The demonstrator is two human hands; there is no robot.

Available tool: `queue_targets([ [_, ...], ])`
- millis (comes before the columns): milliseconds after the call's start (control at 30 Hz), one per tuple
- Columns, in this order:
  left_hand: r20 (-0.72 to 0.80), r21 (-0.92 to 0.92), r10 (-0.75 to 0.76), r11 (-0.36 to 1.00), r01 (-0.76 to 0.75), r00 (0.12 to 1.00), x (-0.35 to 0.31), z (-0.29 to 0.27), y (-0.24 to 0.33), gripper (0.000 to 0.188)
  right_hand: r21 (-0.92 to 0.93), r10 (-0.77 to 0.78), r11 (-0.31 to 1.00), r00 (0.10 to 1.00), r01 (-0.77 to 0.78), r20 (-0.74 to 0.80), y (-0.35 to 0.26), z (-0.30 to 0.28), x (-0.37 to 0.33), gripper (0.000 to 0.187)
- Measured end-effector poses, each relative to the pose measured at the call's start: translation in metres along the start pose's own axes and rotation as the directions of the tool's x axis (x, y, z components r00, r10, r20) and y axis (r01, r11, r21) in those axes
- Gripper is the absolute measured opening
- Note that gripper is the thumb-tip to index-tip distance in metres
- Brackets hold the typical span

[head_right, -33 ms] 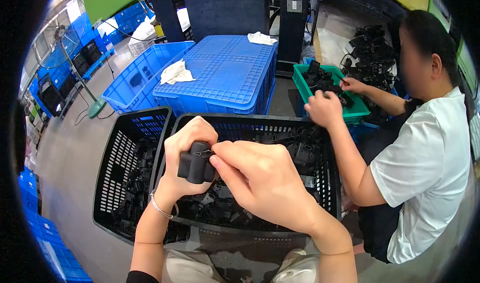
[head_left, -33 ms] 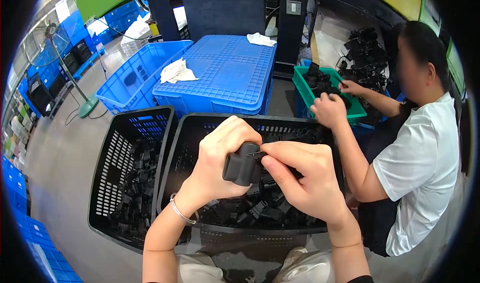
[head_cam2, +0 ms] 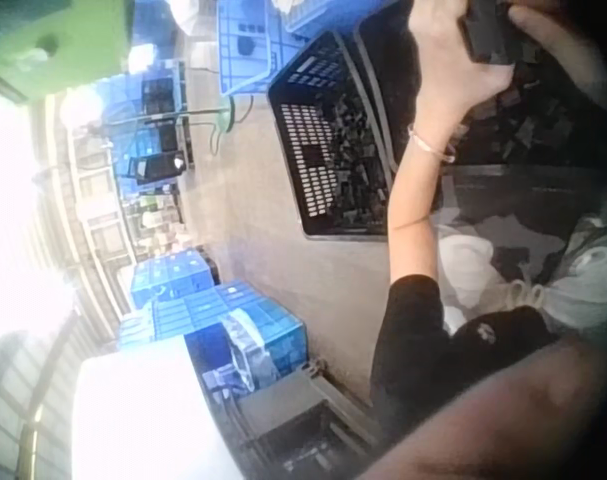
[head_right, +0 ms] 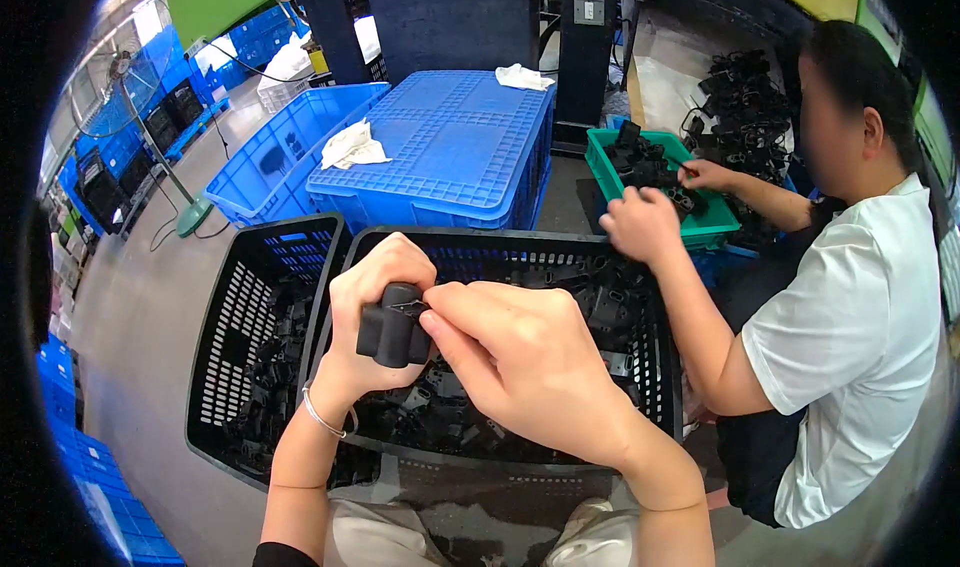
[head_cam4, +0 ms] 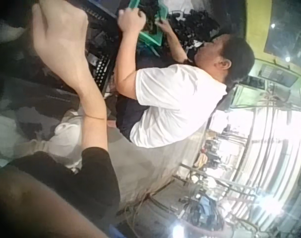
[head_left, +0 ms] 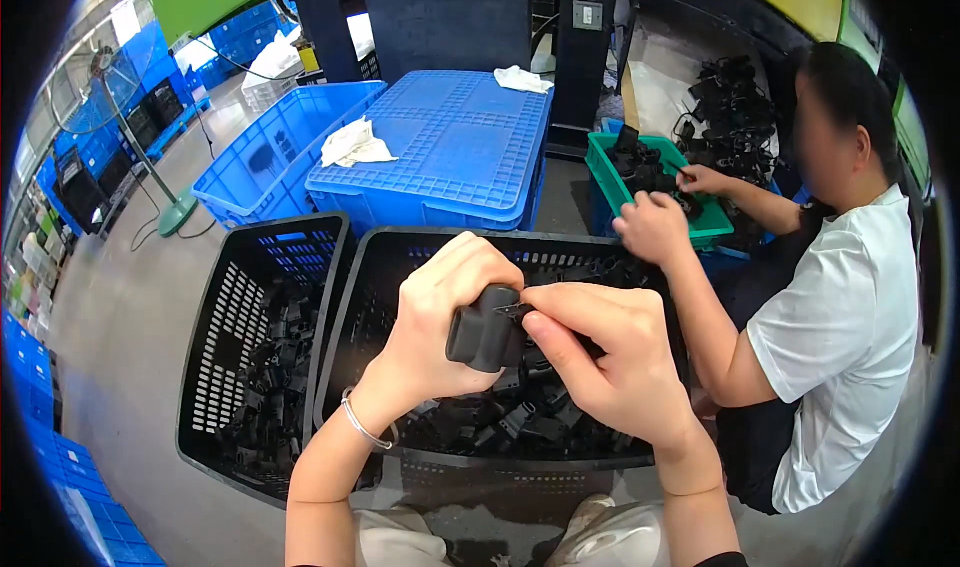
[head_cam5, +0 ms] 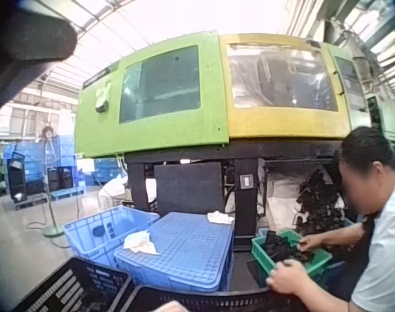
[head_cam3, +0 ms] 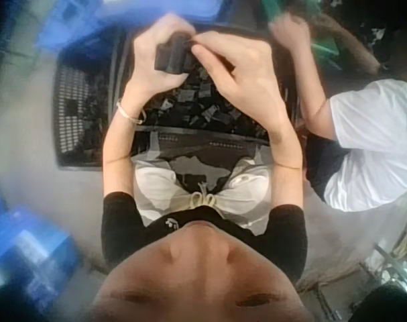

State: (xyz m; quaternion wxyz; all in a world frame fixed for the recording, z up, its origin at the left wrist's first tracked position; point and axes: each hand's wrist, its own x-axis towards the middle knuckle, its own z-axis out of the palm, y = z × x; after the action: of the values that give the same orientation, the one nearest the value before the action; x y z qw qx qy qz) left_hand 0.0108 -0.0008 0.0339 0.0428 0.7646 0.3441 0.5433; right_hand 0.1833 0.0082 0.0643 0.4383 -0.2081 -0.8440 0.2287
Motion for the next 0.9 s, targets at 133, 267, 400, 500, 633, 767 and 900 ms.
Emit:
queue_targets([
  [133, 0.019, 0.008, -0.013, 1.0, 0.012, 1.0, 0.001, -0.001, 0.001, 0.023, 0.032, 0.008, 0.999, 1.0, -0.009, 0.014, 0.003, 0.0, 0.0, 0.008],
  [267, 0.05, 0.027, -0.027, 0.999, 0.025, 0.998, 0.0, -0.002, -0.001, 0.022, 0.059, -0.019, 0.998, 0.997, 0.015, 0.08, 0.007, -0.003, 0.002, 0.008],
  [400, 0.096, -0.006, -0.037, 0.999, 0.038, 0.995, -0.002, -0.002, -0.006, 0.023, 0.033, -0.066, 0.997, 0.997, 0.065, 0.05, 0.014, 0.001, 0.0, 0.01],
  [500, 0.061, -0.144, -0.019, 0.989, 0.028, 0.998, -0.001, -0.001, -0.009, 0.024, 0.18, -0.019, 0.984, 0.998, 0.007, 0.062, 0.013, 0.001, 0.003, 0.01],
  [633, 0.044, -0.167, -0.008, 0.986, 0.016, 0.999, 0.001, -0.007, -0.006, 0.026, 0.264, 0.101, 0.956, 0.989, -0.128, 0.11, 0.003, -0.005, 0.005, 0.009],
  [767, 0.049, -0.053, 0.021, 0.998, -0.018, 0.999, 0.003, -0.012, -0.003, 0.027, 0.259, 0.184, 0.943, 0.975, -0.21, 0.123, -0.003, -0.003, 0.005, 0.009],
  [900, 0.042, -0.034, 0.026, 0.999, -0.025, 0.999, 0.003, -0.011, -0.001, 0.026, 0.226, 0.186, 0.953, 0.977, -0.204, 0.101, -0.004, -0.001, 0.005, 0.009],
])
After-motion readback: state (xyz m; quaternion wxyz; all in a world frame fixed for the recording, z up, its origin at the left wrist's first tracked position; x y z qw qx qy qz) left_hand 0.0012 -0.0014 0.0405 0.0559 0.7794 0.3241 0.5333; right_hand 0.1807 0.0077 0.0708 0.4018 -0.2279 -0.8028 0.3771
